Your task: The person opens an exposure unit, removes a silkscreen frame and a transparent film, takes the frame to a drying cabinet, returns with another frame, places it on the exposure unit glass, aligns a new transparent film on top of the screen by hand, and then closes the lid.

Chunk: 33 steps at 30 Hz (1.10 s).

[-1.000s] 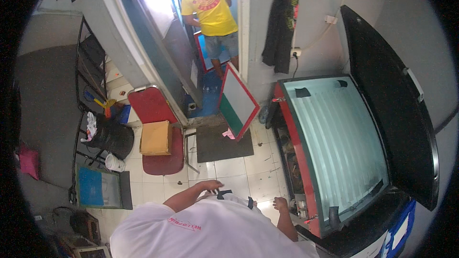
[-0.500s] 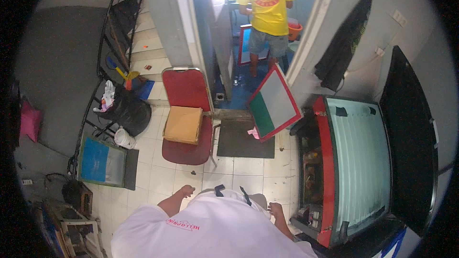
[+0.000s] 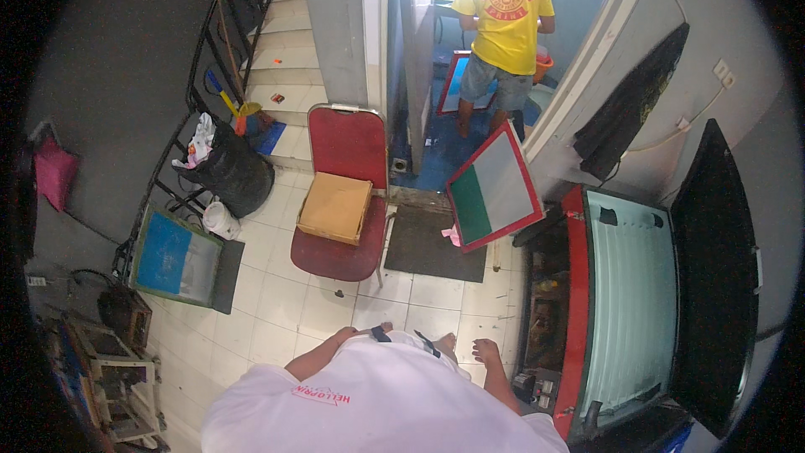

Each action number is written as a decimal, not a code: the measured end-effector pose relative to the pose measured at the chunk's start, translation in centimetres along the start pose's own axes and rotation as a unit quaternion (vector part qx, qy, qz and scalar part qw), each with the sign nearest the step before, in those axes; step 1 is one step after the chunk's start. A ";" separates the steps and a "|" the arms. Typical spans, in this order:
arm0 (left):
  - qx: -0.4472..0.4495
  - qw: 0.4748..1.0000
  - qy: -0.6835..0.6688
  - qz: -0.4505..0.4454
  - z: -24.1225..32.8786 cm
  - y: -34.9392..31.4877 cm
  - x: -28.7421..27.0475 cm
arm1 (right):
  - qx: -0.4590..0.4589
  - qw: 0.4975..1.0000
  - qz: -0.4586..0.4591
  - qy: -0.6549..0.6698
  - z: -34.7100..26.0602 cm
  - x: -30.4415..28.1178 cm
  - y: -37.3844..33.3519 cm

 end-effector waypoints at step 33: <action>-0.028 0.992 -0.094 -0.073 0.0 -1.0 -2.9 | 0.034 0.998 0.038 0.043 9.8 2.5 -3.2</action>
Point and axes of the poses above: each hand's wrist, its own y-axis towards the middle knuckle, its own x-axis out of the palm, z = x × y, the point moved 6 cm from there along y, towards the middle knuckle, and after that the axes turned 13 degrees about -z, right-handed, at the moved point
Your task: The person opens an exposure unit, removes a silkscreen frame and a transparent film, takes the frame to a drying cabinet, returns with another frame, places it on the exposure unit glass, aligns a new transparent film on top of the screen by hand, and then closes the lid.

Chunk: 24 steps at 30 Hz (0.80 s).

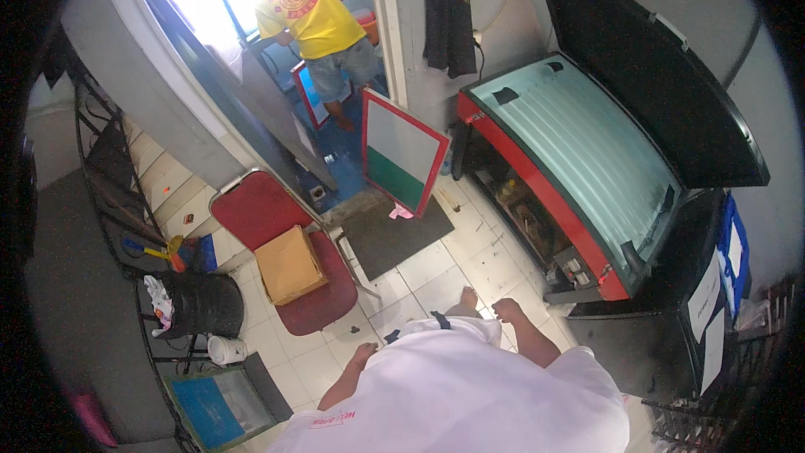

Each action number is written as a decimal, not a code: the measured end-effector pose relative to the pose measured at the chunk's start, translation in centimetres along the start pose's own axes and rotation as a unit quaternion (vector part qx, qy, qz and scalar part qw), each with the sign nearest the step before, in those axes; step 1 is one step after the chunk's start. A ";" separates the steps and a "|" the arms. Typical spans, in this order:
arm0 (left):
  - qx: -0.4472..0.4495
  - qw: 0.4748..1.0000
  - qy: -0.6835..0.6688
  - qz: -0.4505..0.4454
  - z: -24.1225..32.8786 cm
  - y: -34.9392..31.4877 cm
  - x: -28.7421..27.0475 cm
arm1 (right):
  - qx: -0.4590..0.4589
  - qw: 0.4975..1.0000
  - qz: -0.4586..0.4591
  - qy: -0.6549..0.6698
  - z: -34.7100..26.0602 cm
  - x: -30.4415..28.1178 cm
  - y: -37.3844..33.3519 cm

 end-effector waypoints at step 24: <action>-0.001 0.999 -0.052 0.009 0.8 -0.8 1.6 | -0.011 1.000 0.005 0.015 -1.0 -1.7 -0.4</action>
Point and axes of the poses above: each hand's wrist, its own y-axis towards the middle knuckle, its own x-axis out of the palm, z = x × y, the point moved 6 cm from there along y, towards the middle knuckle, and after that the axes turned 13 degrees about -z, right-handed, at the moved point
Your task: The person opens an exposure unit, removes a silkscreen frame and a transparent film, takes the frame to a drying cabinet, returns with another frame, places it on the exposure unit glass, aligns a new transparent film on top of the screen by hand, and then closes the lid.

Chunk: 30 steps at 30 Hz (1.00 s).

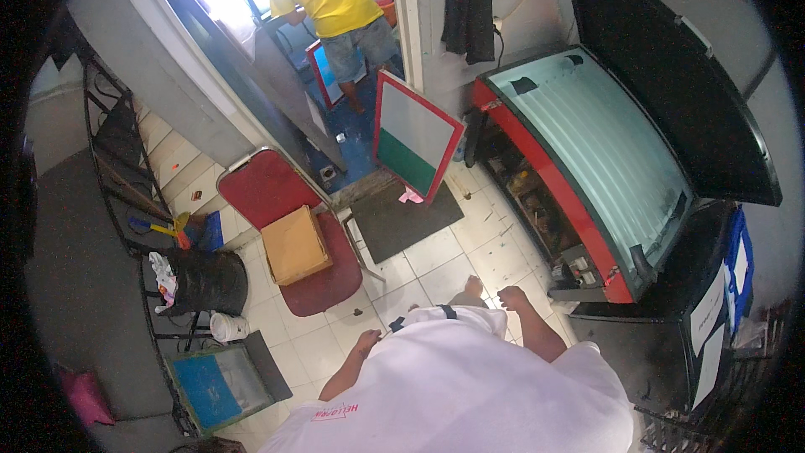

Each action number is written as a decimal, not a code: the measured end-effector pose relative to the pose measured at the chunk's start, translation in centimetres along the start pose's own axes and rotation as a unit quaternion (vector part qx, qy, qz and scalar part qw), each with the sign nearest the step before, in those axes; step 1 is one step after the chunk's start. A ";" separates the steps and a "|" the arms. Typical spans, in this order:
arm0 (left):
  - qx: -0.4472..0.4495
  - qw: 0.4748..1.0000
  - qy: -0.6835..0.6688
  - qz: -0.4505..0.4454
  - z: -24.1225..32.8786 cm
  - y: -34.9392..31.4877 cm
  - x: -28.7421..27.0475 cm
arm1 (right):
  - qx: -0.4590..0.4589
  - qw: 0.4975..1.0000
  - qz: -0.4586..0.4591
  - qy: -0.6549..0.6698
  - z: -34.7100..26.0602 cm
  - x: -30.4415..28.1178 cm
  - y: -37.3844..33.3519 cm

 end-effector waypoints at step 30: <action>-0.038 0.996 0.071 -0.026 2.8 0.3 0.7 | 0.010 0.998 0.038 0.040 6.1 -0.6 -1.5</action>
Point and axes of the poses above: each hand's wrist, its own y-axis towards the middle knuckle, its own x-axis out of the palm, z = x × y, the point moved 6 cm from there along y, towards the middle knuckle, and after that the axes turned 13 degrees about -z, right-handed, at the moved point
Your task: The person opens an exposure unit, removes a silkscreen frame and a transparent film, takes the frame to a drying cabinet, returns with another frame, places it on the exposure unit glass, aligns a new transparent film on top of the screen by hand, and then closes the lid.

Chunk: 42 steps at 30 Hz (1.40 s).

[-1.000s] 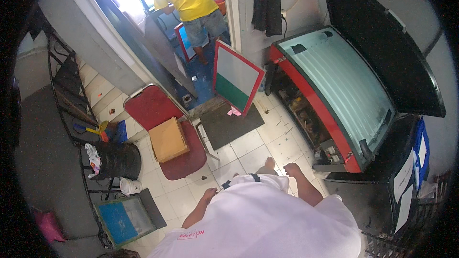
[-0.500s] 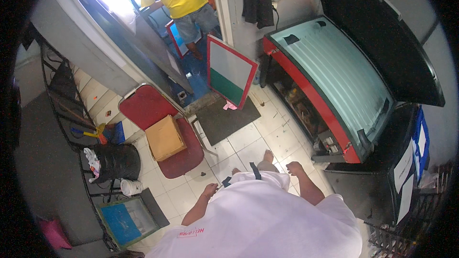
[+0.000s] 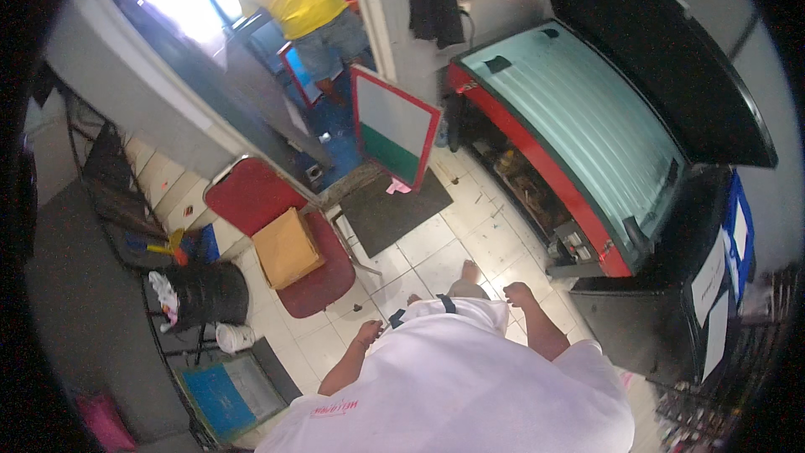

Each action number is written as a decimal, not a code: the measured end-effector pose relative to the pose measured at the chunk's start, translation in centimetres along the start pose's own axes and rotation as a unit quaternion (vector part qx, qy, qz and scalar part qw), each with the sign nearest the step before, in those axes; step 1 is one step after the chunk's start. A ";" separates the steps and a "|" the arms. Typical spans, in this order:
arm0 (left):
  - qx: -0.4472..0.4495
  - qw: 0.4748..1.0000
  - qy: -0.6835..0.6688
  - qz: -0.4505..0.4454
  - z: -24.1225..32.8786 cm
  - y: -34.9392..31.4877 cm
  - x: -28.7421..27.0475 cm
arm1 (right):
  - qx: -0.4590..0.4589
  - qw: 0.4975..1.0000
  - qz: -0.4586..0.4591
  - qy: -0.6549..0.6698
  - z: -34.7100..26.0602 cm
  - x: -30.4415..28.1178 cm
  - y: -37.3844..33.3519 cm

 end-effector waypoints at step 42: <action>0.233 0.727 0.485 -0.427 2.4 -12.8 98.0 | -0.195 0.473 0.388 0.767 79.0 -25.1 -19.0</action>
Point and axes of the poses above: each hand's wrist, its own y-axis towards the middle knuckle, its own x-axis out of the palm, z = x × y, the point moved 6 cm from there along y, towards the middle knuckle, and after that the axes turned 13 degrees about -z, right-handed, at the moved point
